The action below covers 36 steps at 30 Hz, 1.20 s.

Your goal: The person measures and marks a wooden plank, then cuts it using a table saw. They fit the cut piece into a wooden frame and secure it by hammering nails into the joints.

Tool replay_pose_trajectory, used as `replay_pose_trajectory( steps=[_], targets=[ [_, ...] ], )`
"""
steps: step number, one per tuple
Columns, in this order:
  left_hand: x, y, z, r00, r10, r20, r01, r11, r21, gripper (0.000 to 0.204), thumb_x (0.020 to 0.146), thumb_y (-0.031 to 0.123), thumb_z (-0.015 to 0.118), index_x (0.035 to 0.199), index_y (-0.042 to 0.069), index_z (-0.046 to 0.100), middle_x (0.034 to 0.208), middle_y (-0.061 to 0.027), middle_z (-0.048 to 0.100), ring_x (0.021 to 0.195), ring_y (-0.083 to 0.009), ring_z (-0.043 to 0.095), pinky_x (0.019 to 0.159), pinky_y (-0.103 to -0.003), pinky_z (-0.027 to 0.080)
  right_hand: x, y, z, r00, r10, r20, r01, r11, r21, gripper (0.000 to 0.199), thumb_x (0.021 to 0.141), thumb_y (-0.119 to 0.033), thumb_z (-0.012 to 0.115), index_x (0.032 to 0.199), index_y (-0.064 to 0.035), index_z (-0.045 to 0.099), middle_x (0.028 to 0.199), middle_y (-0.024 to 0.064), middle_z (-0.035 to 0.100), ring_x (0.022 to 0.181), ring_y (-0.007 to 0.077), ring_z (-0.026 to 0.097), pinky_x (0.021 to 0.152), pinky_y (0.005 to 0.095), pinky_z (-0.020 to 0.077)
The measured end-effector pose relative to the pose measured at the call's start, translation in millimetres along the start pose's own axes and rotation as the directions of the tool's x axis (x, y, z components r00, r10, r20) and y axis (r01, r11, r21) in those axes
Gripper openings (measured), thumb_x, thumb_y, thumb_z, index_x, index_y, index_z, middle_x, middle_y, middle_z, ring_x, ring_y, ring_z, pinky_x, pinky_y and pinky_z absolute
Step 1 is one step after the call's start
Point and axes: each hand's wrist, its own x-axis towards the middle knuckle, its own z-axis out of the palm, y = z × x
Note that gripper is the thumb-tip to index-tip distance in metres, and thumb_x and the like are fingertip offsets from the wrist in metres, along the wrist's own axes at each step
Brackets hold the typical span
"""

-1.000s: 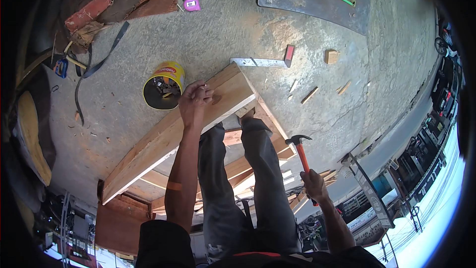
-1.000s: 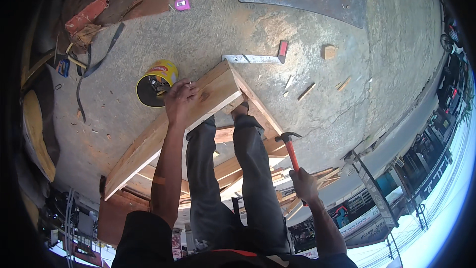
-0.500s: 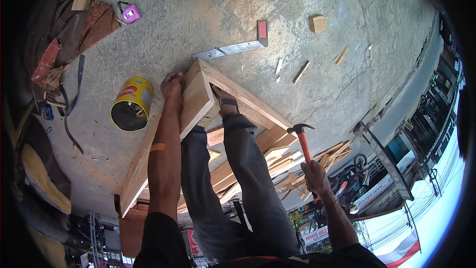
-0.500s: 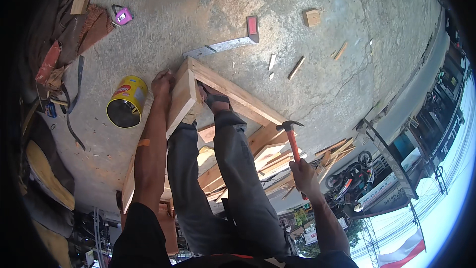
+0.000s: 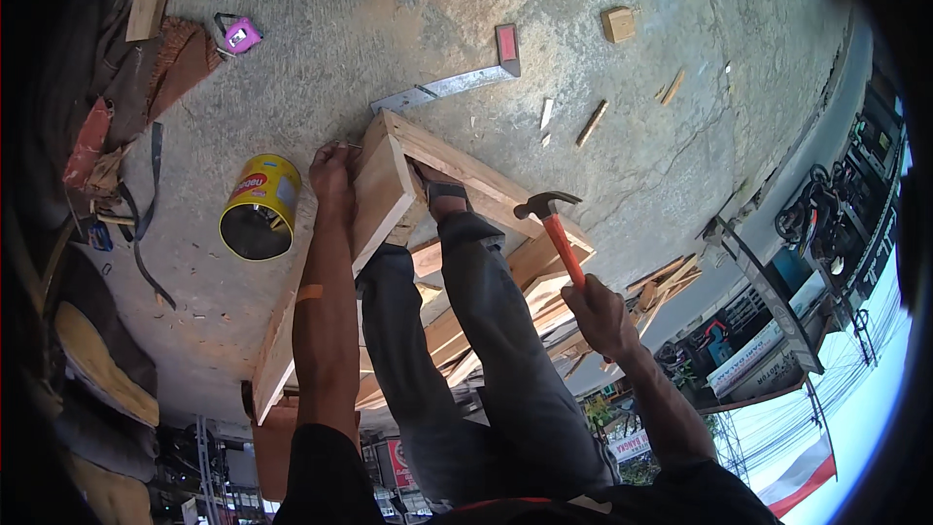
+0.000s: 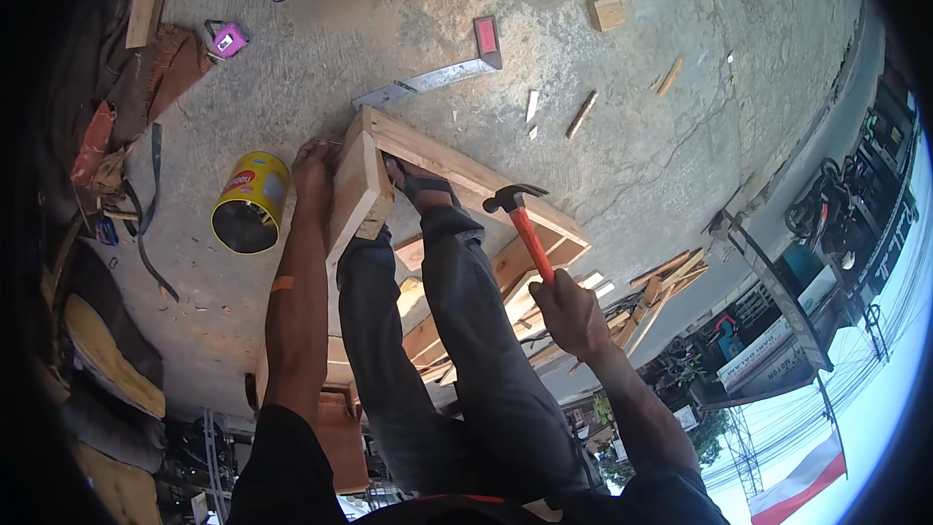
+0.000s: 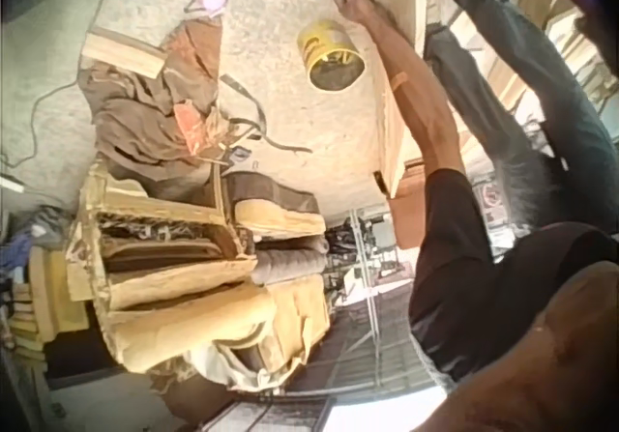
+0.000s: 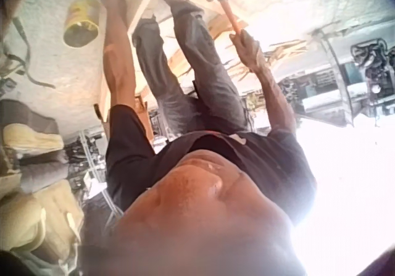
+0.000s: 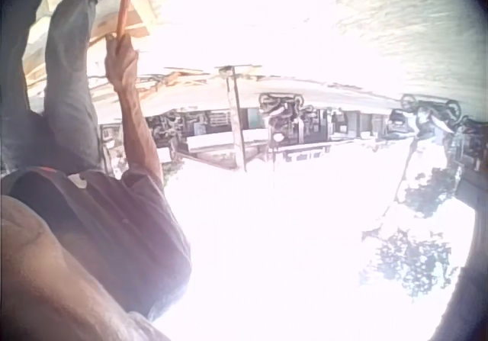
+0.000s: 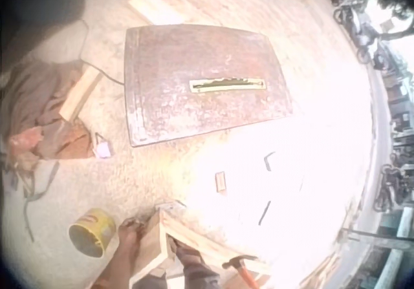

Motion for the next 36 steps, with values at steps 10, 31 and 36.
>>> replay_pose_trajectory(
  steps=[10, 31, 36],
  targets=[
    [-17, 16, 15, 0.998, 0.012, -0.060, -0.008, 0.998, 0.067, 0.015, 0.093, 0.007, 0.068, 0.106, 0.000, 0.068, 0.094, -0.0113, 0.072, 0.084, -0.0187, 0.070, 0.079, -0.031, 0.054, 62, -153, 14, 0.794, -0.607, 0.039, 0.605, 0.782, -0.147, 0.020, 0.105, -0.020, 0.052, 0.113, -0.0031, 0.048, 0.070, 0.0266, 0.062, 0.069, 0.0506, 0.065, 0.056, 0.0547, 0.0468],
    [-20, 15, 9, 0.986, 0.106, -0.126, -0.052, 0.926, 0.373, 0.022, 0.086, 0.024, 0.077, 0.101, 0.007, 0.078, 0.089, -0.0110, 0.077, 0.081, -0.0206, 0.073, 0.078, -0.035, 0.055, 159, -294, 105, 0.679, -0.618, 0.396, 0.612, 0.179, -0.770, 0.030, 0.104, -0.025, 0.045, 0.124, -0.0042, 0.054, 0.082, 0.0284, 0.069, 0.077, 0.0460, 0.072, 0.066, 0.0555, 0.0580],
    [-17, 6, 13, 0.981, 0.142, -0.132, -0.090, 0.939, 0.333, 0.017, 0.086, 0.021, 0.074, 0.091, 0.006, 0.077, 0.082, -0.0117, 0.075, 0.079, -0.0241, 0.074, 0.074, -0.037, 0.056, 166, -281, 104, 0.686, -0.618, 0.385, 0.558, 0.107, -0.823, 0.025, 0.105, -0.028, 0.049, 0.115, -0.0058, 0.055, 0.075, 0.0209, 0.068, 0.065, 0.0436, 0.069, 0.051, 0.0499, 0.0543]
  ],
)
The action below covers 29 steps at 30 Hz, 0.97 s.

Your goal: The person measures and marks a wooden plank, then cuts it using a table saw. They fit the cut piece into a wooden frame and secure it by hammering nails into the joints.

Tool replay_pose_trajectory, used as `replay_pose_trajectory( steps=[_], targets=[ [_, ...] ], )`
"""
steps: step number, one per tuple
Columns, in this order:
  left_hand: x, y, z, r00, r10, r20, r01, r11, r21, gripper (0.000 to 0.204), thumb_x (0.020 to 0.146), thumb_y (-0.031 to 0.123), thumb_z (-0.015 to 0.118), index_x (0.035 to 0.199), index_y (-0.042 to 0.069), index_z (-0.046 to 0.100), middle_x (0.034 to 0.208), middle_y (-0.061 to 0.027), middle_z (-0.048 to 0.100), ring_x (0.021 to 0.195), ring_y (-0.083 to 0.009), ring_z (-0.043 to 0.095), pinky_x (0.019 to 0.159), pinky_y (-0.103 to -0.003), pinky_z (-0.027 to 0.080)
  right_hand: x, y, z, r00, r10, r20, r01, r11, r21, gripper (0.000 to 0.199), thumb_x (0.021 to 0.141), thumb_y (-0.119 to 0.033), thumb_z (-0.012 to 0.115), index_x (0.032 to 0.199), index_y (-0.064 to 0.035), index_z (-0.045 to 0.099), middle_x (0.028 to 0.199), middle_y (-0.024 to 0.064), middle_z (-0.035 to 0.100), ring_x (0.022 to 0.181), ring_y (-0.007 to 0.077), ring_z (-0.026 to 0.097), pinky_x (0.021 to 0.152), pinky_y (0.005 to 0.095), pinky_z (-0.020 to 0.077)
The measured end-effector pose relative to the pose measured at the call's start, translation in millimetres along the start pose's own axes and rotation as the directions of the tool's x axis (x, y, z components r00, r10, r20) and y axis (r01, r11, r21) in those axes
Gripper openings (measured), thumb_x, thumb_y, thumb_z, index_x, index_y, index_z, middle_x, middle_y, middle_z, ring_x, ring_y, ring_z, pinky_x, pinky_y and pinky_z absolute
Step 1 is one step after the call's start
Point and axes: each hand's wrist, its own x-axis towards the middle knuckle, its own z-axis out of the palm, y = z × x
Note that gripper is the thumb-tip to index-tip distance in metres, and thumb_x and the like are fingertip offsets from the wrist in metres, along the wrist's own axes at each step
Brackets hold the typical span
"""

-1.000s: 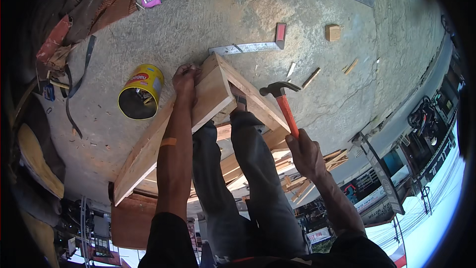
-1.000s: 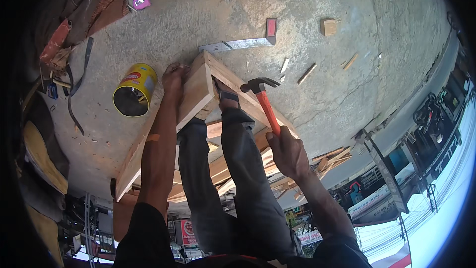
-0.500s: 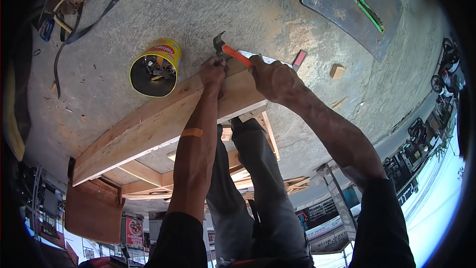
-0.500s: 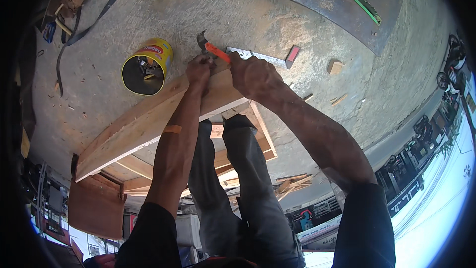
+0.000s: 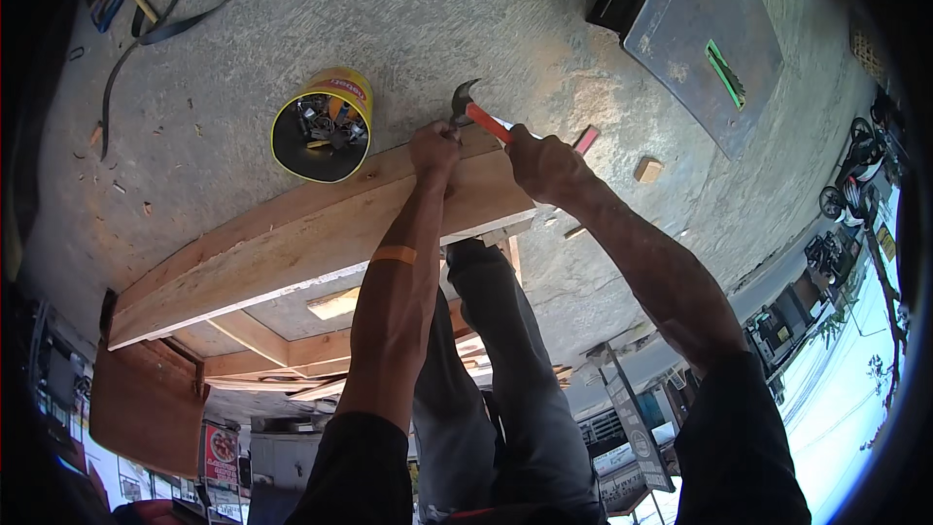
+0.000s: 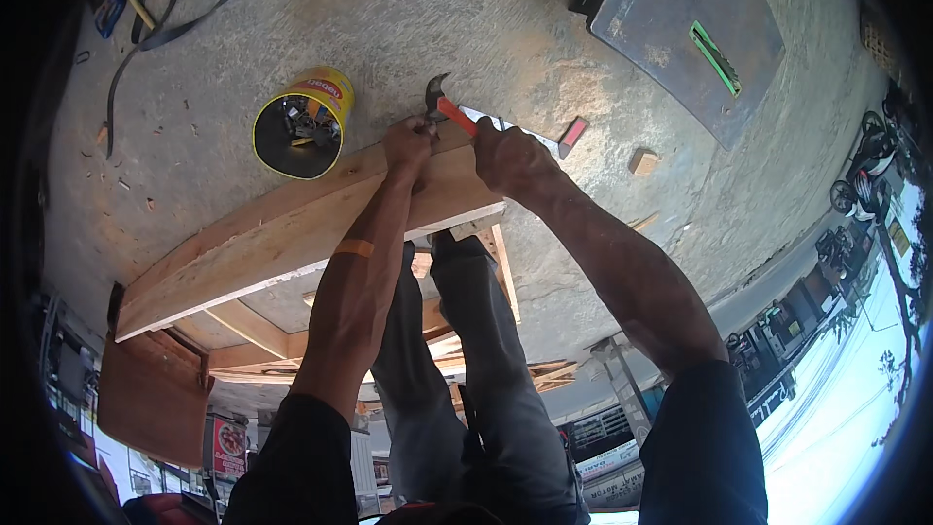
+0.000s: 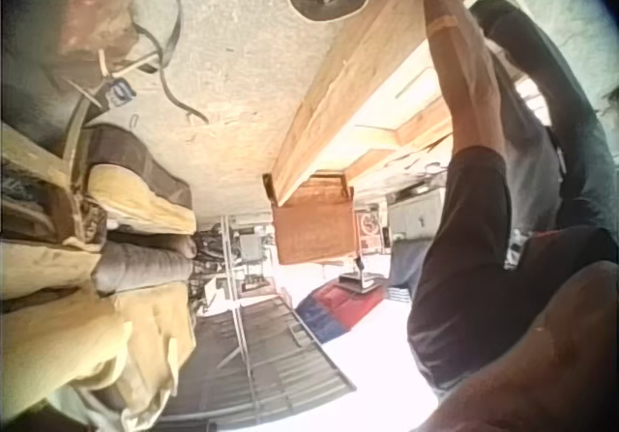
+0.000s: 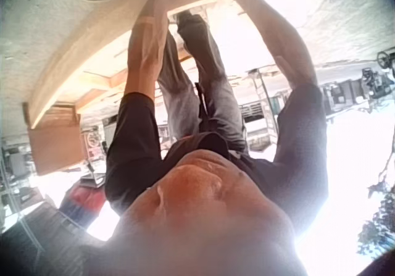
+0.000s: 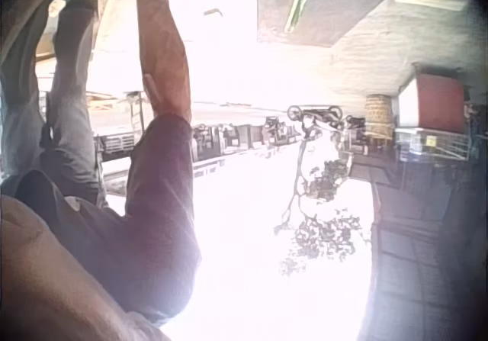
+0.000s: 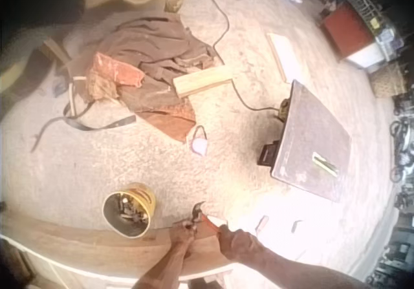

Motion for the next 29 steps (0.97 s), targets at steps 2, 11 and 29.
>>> replay_pose_trajectory(
  steps=[2, 11, 29],
  targets=[
    [2, -4, -3, 0.999, -0.006, 0.034, 0.003, 0.996, 0.089, 0.022, 0.087, 0.021, 0.075, 0.100, 0.003, 0.075, 0.089, -0.0134, 0.076, 0.081, -0.0241, 0.074, 0.074, -0.036, 0.056, 4, -1, -6, 1.000, 0.026, 0.001, -0.026, 0.990, 0.136, 0.024, 0.106, -0.028, 0.049, 0.116, -0.0069, 0.055, 0.074, 0.0210, 0.068, 0.064, 0.0454, 0.068, 0.053, 0.0503, 0.0539],
    [-219, 102, -54, 0.999, -0.040, -0.032, 0.033, 0.982, -0.188, 0.022, 0.098, 0.023, 0.059, 0.105, 0.002, 0.058, 0.081, -0.0124, 0.066, 0.071, -0.0234, 0.067, 0.070, -0.037, 0.055, -7, 30, 33, 0.910, -0.340, -0.237, 0.201, 0.863, -0.464, 0.022, 0.104, -0.025, 0.054, 0.100, -0.0029, 0.054, 0.081, 0.0166, 0.061, 0.049, 0.0262, 0.064, 0.043, 0.0402, 0.0489],
    [-169, 53, 39, 0.717, -0.579, 0.389, 0.401, -0.113, -0.909, 0.059, 0.091, 0.031, 0.072, 0.141, 0.011, 0.047, 0.129, -0.0099, 0.058, 0.115, -0.0307, 0.063, 0.091, -0.059, 0.055, 13, -55, -109, 0.943, 0.180, -0.282, -0.063, 0.923, 0.378, 0.036, 0.104, -0.045, 0.052, 0.104, -0.0103, 0.060, 0.086, 0.0235, 0.073, 0.076, 0.0483, 0.072, 0.065, 0.0545, 0.0588]
  ],
)
